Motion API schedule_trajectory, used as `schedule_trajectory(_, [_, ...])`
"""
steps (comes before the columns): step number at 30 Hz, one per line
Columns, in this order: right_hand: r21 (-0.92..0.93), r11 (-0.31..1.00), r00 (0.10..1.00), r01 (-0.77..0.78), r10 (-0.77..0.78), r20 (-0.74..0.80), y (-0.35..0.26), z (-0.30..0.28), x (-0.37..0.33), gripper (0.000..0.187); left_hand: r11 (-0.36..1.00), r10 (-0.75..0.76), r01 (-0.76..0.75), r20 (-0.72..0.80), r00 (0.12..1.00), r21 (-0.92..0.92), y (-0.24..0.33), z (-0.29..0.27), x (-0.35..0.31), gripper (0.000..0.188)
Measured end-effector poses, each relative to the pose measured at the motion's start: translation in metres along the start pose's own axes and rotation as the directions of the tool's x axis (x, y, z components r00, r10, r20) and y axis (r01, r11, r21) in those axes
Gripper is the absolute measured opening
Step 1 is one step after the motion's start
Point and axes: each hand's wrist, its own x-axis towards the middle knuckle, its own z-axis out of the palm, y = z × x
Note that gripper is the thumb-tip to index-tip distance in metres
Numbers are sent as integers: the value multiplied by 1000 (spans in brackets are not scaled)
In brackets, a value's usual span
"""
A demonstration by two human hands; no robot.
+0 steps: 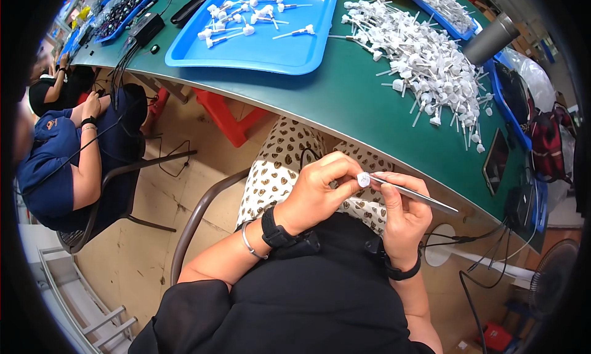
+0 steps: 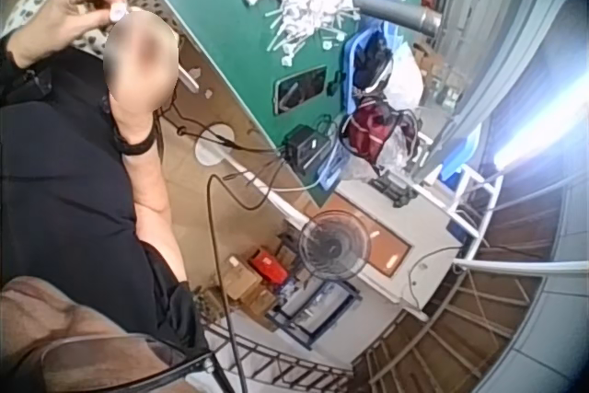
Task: The person adjusts a head-mounted camera strap and puts on glasses. They then use tweezers to pick up small white plastic components from a pile on the table and place them into a blue tray.
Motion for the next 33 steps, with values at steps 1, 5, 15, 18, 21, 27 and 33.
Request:
schedule_trajectory(1, [-10, 1000, 1000, 5, -5, -3, 2, 0, 0, 11, 1000, 12, -12, -3, 1000, 18, 0, 1, 0, 9])
schedule_trajectory(5, [-22, 999, 999, 31, -32, -5, 5, -2, 0, 11, 994, 64, -63, -6, 998, 94, -1, 5, -2, 10])
schedule_trajectory(15, [43, 999, 1000, -20, 19, 16, 2, -1, 2, 11, 998, 7, -6, -7, 1000, 68, 1, 4, -2, 8])
schedule_trajectory(18, [32, 999, 1000, -20, 19, 19, 1, -1, 2, 11, 998, -8, 9, -8, 1000, 62, 2, 3, -2, 8])
schedule_trajectory(21, [23, 1000, 1000, -17, 17, 24, 1, -1, 2, 11, 997, -1, 1, -9, 1000, 73, 2, 3, -2, 8])
schedule_trajectory(27, [-4, 1000, 999, 5, -4, 39, 1, -2, 2, 11, 997, 1, 0, -9, 1000, 74, 0, 3, -2, 8])
schedule_trajectory(33, [-7, 1000, 1000, 14, -14, 27, 2, 0, 2, 11, 997, 9, -9, -3, 1000, 83, 0, 2, -2, 8])
